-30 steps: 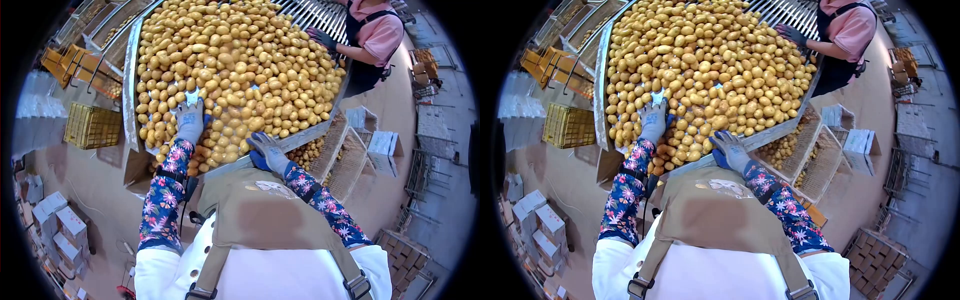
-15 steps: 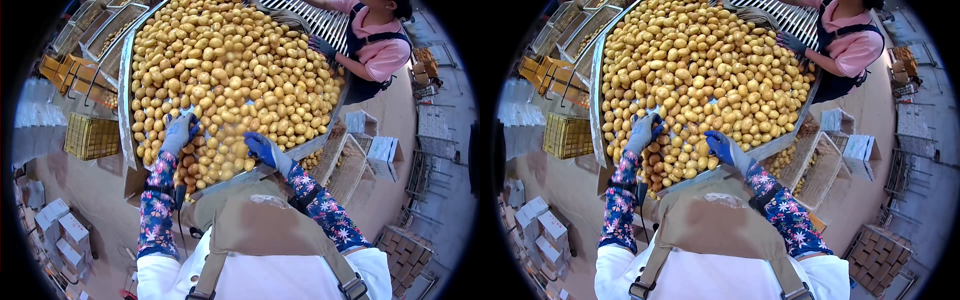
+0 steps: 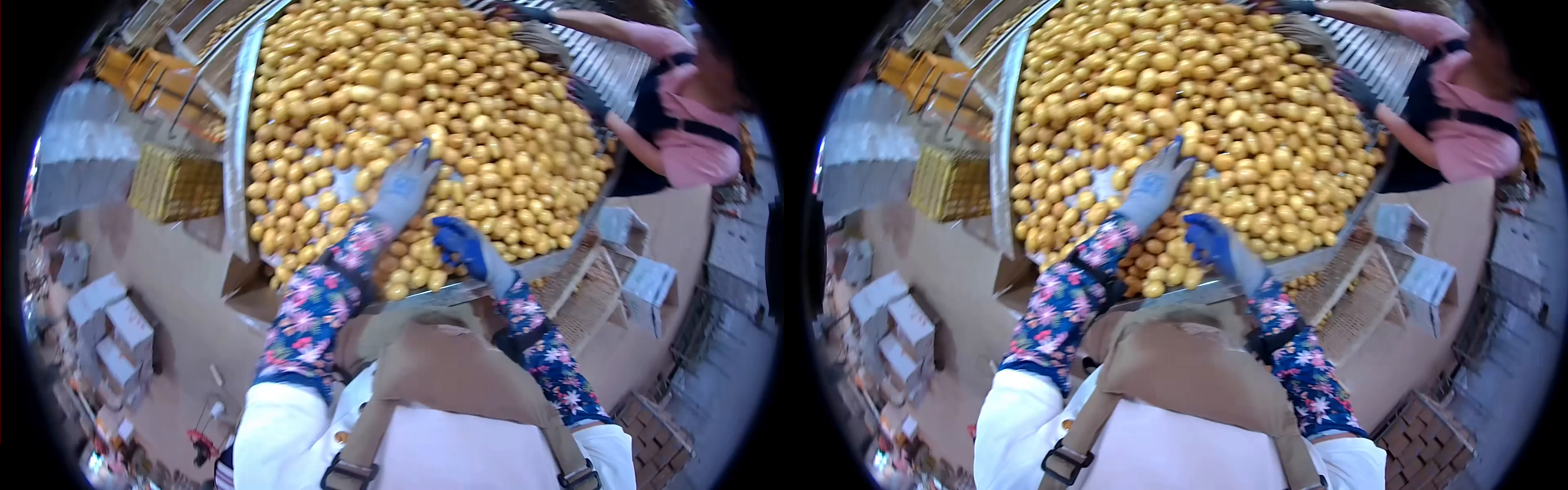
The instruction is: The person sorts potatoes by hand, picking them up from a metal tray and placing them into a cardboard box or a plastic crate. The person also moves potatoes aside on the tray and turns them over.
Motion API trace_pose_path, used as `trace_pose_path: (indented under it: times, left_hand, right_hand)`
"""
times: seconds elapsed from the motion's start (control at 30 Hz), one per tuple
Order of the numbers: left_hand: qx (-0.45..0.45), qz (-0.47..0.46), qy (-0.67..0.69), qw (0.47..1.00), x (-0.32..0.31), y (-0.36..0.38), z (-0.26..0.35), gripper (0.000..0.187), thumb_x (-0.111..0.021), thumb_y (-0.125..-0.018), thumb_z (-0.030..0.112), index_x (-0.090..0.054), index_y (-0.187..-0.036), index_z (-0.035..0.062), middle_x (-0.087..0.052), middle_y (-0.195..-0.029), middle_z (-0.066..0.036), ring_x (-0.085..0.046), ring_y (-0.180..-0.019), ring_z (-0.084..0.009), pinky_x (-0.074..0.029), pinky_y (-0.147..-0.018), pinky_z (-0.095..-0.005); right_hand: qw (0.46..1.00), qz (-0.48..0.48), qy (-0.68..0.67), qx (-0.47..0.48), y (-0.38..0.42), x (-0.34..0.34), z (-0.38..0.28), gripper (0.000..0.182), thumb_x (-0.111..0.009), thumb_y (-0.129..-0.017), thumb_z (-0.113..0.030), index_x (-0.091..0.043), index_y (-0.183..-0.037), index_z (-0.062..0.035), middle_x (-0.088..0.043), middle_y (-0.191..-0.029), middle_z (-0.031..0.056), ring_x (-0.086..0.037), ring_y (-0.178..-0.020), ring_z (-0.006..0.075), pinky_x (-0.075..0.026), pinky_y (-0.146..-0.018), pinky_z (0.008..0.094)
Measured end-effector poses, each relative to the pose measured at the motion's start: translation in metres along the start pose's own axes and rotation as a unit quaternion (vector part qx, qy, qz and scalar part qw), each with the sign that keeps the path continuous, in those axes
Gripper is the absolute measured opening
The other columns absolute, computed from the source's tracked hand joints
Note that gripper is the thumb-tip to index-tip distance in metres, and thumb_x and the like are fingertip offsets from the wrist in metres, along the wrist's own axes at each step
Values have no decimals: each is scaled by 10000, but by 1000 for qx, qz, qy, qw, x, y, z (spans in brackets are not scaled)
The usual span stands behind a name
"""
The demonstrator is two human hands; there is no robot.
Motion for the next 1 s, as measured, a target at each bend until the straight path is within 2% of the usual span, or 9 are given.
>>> trace_pose_path:
  times: [0.17, 0.27, 0.37, 0.6, 0.7, 0.77, 0.83, 0.9, 1.0]
  left_hand:
    - [62, -136, -83, 985, 9, -8, 27, 275, -554, -878, 169, -642, -1138, 153, -572, -1228, -128, -578, -1086, -300, -498, -821, -427]
    - [77, -212, -133, 965, 5, -12, 32, 249, -549, -897, 182, -660, -1120, 178, -593, -1161, -80, -570, -1071, -264, -477, -807, -425]
    - [55, -195, -190, 961, -11, -9, 35, 258, -537, -918, 174, -655, -1147, 173, -623, -1118, -110, -600, -1060, -295, -503, -790, -407]
    - [104, -107, 148, 978, 22, 4, 4, 268, -595, -892, 248, -617, -1085, 62, -653, -1002, -184, -659, -888, -335, -528, -783, -449]
    - [245, -42, 380, 891, 40, 38, -21, 318, -628, -867, 234, -609, -1133, 59, -667, -1039, -191, -656, -910, -362, -525, -804, -440]
    - [161, 125, 278, 939, 52, 76, -68, 359, -606, -889, 250, -606, -1203, 75, -668, -1089, -188, -658, -929, -354, -519, -823, -441]
    - [235, 2, 8, 972, 82, 90, -91, 411, -609, -864, 243, -588, -1258, 129, -672, -1096, -144, -656, -957, -310, -488, -882, -436]
    - [151, -73, -195, 966, 80, 103, -105, 433, -588, -874, 264, -570, -1290, 147, -683, -1090, -135, -657, -962, -328, -428, -955, -485]
    - [162, -115, -195, 960, 66, 79, -112, 402, -581, -879, 284, -577, -1253, 135, -690, -1077, -150, -655, -990, -340, -362, -1014, -522]
  right_hand:
    - [997, 66, 14, -32, -16, 17, 10, 496, -597, -941, -179, -455, -1380, 2, -591, -922, 21, -550, -773, 94, -474, -674, 226]
    - [934, 82, 332, 99, -19, 14, 50, 614, -543, -892, -76, -354, -1475, -54, -615, -1009, 155, -599, -804, 234, -506, -799, 356]
    - [897, 117, 381, 189, -14, -2, 54, 687, -538, -863, -24, -305, -1509, -36, -531, -980, 64, -503, -787, 130, -473, -741, 257]
    - [942, 159, 270, 118, 20, -20, 51, 558, -517, -929, -83, -390, -1472, -75, -565, -896, 31, -526, -710, 96, -472, -632, 250]
    - [963, 164, 208, 49, 50, -26, 53, 443, -496, -957, -93, -440, -1378, 32, -571, -870, 59, -525, -758, 123, -473, -698, 274]
    - [978, 154, 141, 6, 61, -15, 78, 440, -483, -968, -100, -427, -1384, 29, -548, -829, 27, -491, -718, 94, -447, -653, 254]
    - [977, 171, 132, -4, 69, -10, 100, 449, -488, -972, -108, -411, -1393, 27, -522, -801, 1, -461, -682, 75, -424, -620, 236]
    - [987, 158, 41, -5, 77, -15, 104, 454, -493, -975, -110, -408, -1399, 25, -512, -800, -4, -464, -683, 78, -427, -622, 238]
    - [982, 180, 58, 3, 74, -23, 111, 531, -549, -949, -161, -386, -1420, 24, -546, -832, 32, -504, -727, 109, -459, -671, 269]
Point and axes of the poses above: each hand's wrist, its own y-axis away from the middle knuckle, its own x-axis out of the back of the hand, z = x × y, the point moved 1 cm from there along -y, towards the middle knuckle
